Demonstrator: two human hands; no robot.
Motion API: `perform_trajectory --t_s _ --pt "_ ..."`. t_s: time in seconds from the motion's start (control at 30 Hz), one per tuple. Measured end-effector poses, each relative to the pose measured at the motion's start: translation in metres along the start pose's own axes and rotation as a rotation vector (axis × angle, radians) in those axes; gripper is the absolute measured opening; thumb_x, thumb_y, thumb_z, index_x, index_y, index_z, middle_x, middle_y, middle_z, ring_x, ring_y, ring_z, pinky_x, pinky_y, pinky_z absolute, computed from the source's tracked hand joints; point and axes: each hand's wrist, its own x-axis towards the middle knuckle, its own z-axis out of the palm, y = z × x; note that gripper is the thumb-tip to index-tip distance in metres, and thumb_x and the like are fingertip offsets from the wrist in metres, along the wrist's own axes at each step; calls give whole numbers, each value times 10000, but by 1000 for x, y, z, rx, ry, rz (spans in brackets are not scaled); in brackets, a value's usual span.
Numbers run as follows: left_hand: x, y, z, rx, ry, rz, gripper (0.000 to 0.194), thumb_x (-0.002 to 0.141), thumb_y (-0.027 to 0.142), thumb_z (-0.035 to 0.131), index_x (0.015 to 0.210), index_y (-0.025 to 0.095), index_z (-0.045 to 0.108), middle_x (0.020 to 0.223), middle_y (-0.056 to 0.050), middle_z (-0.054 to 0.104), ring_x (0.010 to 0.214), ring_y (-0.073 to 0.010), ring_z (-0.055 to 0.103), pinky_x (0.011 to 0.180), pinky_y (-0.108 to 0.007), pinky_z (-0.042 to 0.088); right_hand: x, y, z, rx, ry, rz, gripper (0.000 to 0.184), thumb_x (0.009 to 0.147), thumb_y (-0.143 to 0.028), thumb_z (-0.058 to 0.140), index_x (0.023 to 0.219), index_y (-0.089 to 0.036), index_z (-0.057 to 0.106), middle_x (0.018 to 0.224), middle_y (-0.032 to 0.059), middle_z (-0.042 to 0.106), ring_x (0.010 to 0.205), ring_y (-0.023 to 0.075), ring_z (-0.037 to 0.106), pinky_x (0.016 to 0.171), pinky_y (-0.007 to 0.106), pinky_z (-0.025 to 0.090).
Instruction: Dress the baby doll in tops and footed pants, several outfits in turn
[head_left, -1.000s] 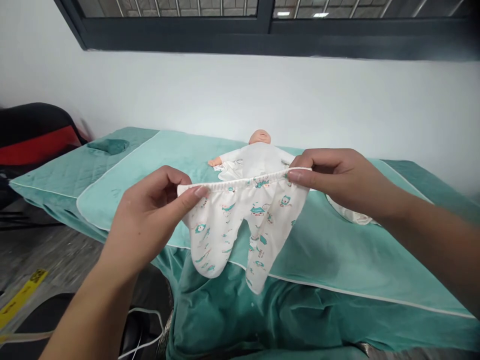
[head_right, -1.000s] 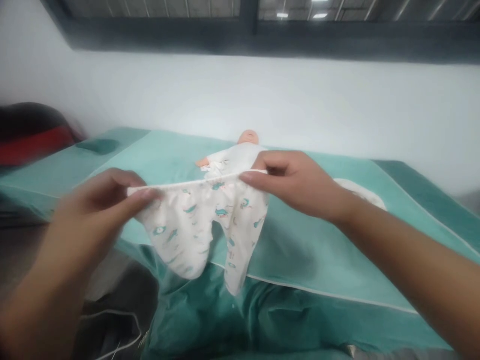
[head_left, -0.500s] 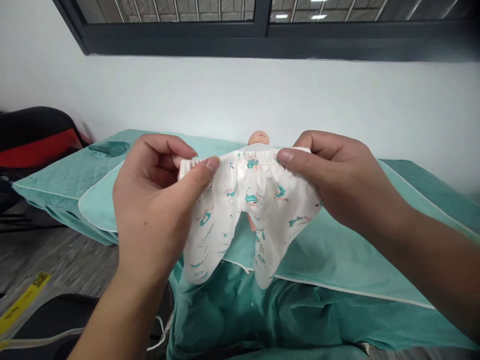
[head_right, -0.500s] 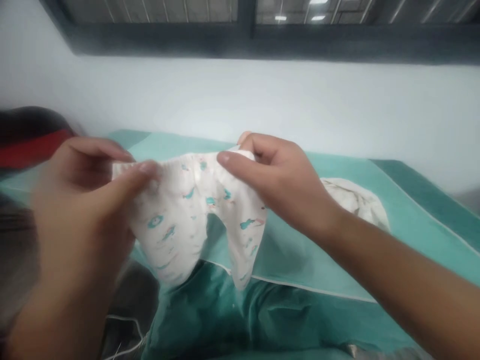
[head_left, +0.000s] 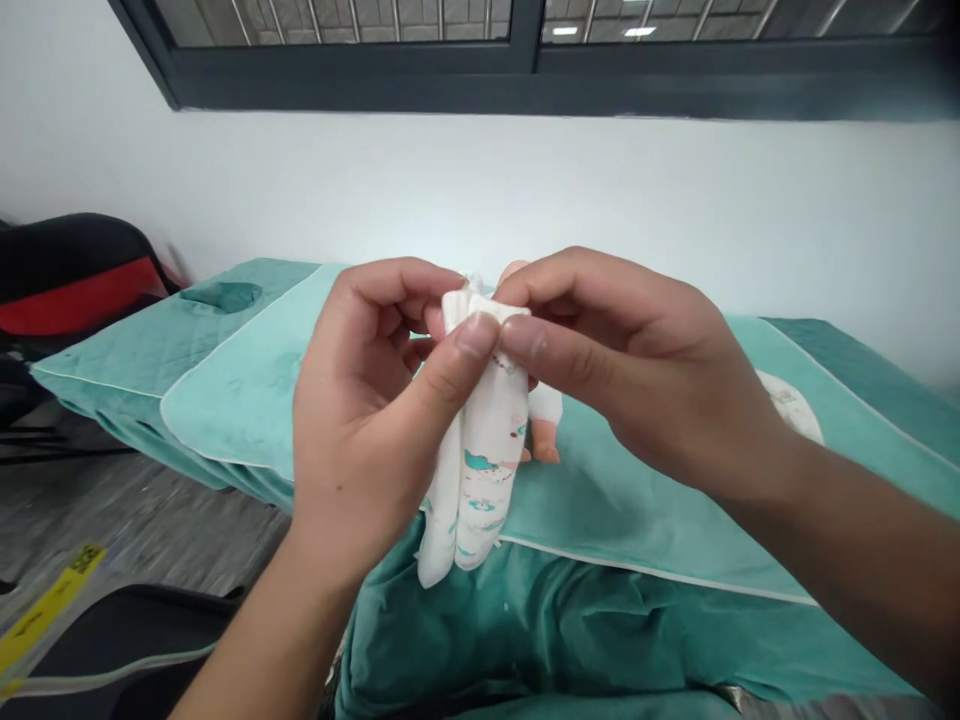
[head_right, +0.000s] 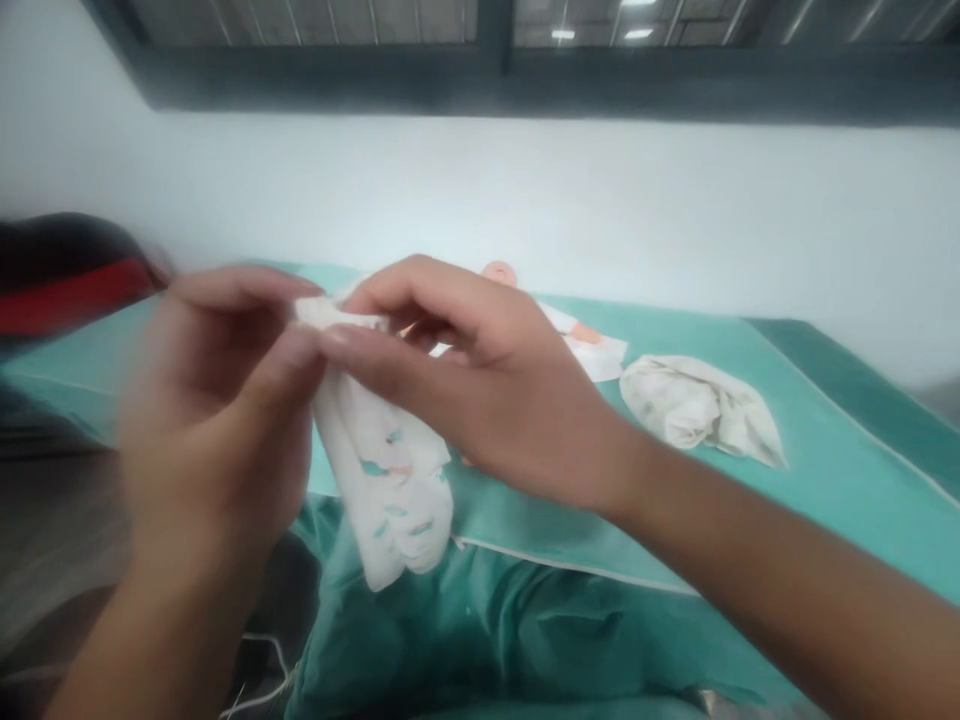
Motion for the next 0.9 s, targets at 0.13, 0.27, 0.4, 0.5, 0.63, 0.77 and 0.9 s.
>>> perform_trajectory --t_s 0.13,0.27,0.4,0.5,0.63,0.77,0.9 --pt "-2 -2 -3 22 -21 -99 312 803 470 765 1043 316 637 992 9 674 959 -194 692 710 -304 585 -1 4 -4 -91 -97 -67 235 966 -426 605 1109 -262 692 1019 26 642 888 164 659 693 280 571" --pt "-4 -7 -3 44 -35 -175 415 751 459 809 1100 335 623 1038 -5 686 1001 -222 692 720 -318 596 3 14 -5 -216 -121 -187 205 980 -327 587 1161 -284 674 1059 32 600 1011 189 628 833 329 579" --pt "-5 -12 -5 -50 -88 -177 313 783 274 789 1066 331 667 1046 13 686 995 -197 688 780 -303 589 7 21 -5 -360 19 -250 219 914 -289 683 1129 -282 644 1167 31 598 1194 228 554 995 382 517" --pt "-5 -12 -8 -119 -122 -191 257 821 226 735 1049 337 689 1027 21 692 956 -183 694 777 -295 586 6 23 -8 -349 14 -143 270 879 -406 720 1113 -293 647 1145 21 632 1135 247 601 907 379 549" --pt "-11 -18 -12 -51 -127 -299 421 758 321 800 1154 323 657 1023 -14 719 897 -229 710 706 -319 590 2 20 -13 -401 82 -69 225 866 -466 721 942 -261 670 948 7 647 915 216 652 726 315 542" --pt "-29 -50 -20 66 -344 -537 410 770 385 787 1153 274 691 1061 -37 755 959 -275 707 737 -332 577 6 21 -26 -440 302 -83 204 868 -420 726 886 -242 629 897 -6 618 834 180 625 719 303 499" --pt "-57 -99 -30 27 -525 -745 317 816 449 731 1022 210 752 1059 -55 772 966 -290 701 765 -329 552 29 46 -49 -466 453 -74 191 852 -340 731 858 -215 586 877 9 609 812 164 572 729 313 455"
